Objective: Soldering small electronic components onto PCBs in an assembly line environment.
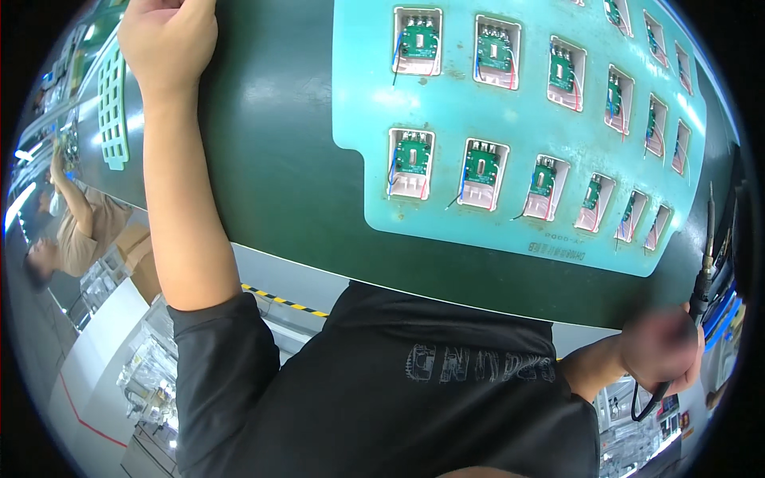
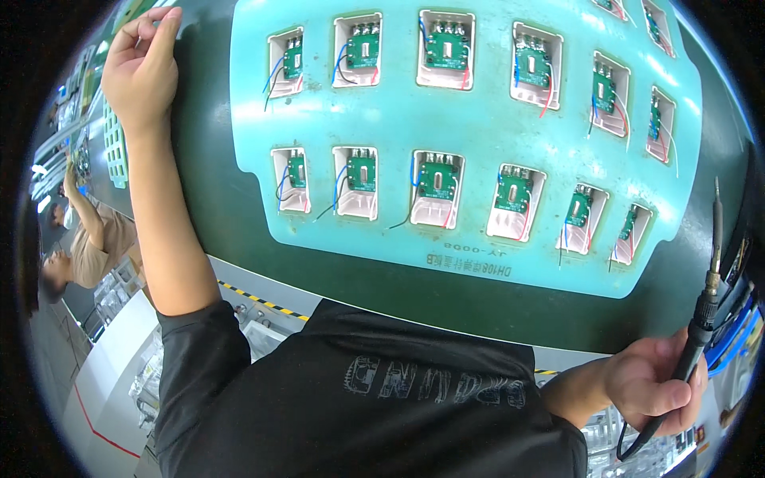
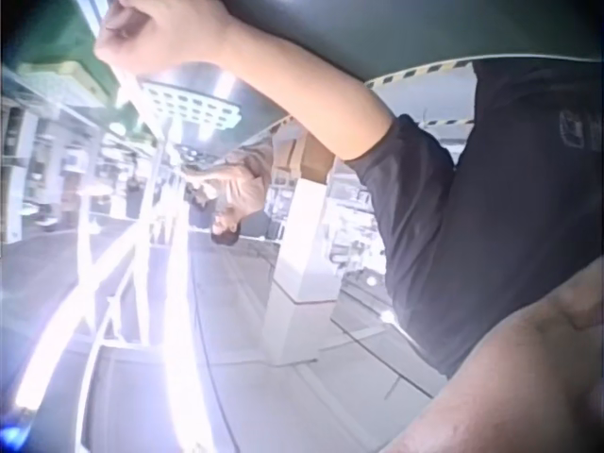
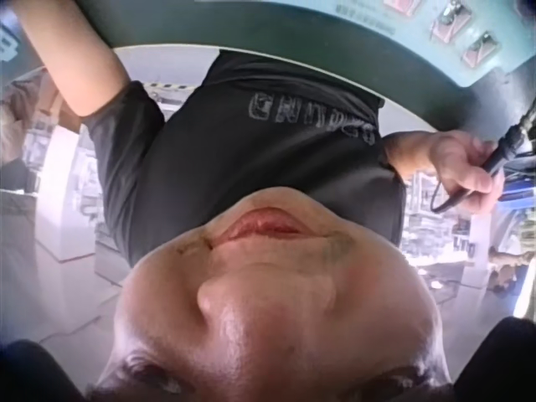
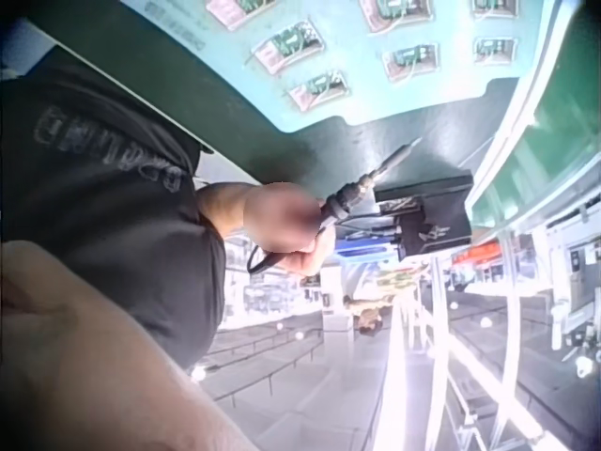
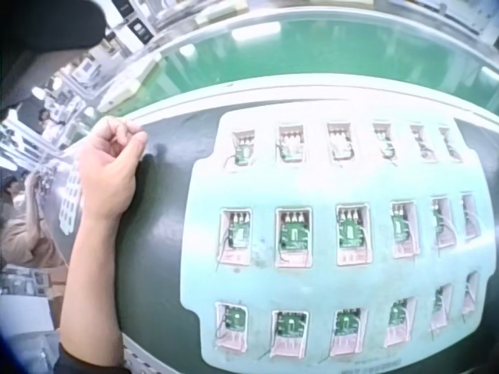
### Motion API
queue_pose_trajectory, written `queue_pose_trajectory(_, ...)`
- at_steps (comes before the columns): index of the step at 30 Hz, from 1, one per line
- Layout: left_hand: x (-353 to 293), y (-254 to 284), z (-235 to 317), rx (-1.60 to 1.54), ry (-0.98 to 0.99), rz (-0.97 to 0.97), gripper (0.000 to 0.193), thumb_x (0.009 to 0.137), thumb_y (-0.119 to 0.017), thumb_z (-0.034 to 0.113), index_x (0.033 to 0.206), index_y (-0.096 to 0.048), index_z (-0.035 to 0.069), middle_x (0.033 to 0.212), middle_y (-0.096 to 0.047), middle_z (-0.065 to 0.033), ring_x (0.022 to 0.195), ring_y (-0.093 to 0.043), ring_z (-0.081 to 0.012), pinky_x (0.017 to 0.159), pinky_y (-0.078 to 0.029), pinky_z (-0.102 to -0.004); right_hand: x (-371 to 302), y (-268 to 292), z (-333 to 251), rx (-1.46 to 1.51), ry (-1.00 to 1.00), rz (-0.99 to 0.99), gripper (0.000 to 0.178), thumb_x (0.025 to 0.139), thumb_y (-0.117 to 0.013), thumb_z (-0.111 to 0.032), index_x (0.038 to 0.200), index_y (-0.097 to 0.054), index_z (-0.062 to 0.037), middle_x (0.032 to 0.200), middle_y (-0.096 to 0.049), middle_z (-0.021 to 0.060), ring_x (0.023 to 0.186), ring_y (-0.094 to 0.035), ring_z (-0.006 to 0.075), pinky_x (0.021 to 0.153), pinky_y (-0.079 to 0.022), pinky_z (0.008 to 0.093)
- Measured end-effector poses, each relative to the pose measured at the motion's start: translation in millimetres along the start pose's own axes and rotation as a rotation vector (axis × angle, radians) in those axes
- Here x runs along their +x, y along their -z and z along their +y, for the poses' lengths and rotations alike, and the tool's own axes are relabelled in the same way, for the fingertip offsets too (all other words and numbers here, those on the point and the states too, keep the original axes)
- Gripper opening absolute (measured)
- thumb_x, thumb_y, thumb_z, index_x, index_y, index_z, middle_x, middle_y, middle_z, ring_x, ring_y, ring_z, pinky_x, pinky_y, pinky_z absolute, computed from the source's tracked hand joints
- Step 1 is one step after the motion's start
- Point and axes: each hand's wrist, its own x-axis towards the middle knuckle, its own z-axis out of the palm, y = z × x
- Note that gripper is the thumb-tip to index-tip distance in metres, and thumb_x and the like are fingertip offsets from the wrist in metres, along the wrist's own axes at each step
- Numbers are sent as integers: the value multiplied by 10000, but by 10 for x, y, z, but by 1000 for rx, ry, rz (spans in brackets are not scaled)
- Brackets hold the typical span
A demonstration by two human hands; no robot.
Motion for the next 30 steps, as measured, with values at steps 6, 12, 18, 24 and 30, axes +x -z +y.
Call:
queue_pose_trajectory(6,-10,-1,52,-26,21,-1,120,805,-650,-22,818,-530,-23,958,-625,-118,876,-602,-126,810,-477,-211,-2,-12,17,16,-17,-21,247,911,-486,-168,901,-489,78,641,-538,224,467,-468,219,424,-446,290)
queue_pose_trajectory(12,-21,4,59,-20,63,-21,122,804,-649,-24,843,-534,-21,972,-621,-109,883,-603,-123,808,-477,-209,20,-24,28,-2,-12,-43,250,914,-481,-171,912,-497,78,653,-545,230,475,-479,225,426,-448,293)
queue_pose_trajectory(18,7,28,81,-48,79,-36,112,810,-634,-38,851,-532,-18,984,-619,-106,897,-598,-119,819,-466,-206,39,5,53,-15,-10,-35,260,918,-479,-181,923,-504,77,660,-544,223,485,-482,226,431,-447,295)
queue_pose_trajectory(24,-27,-33,144,-20,101,-68,104,821,-626,-28,859,-531,-12,985,-617,-101,903,-592,-118,831,-456,-210,53,57,64,-18,-32,-55,249,932,-462,-194,934,-505,51,685,-546,203,528,-489,222,474,-457,302)
queue_pose_trajectory(30,-21,-52,213,-22,149,-60,102,821,-628,-26,854,-534,-4,985,-614,-93,899,-585,-114,826,-452,-208,81,68,60,-46,-59,-67,261,941,-455,-220,948,-496,38,676,-533,184,518,-464,210,478,-441,298)
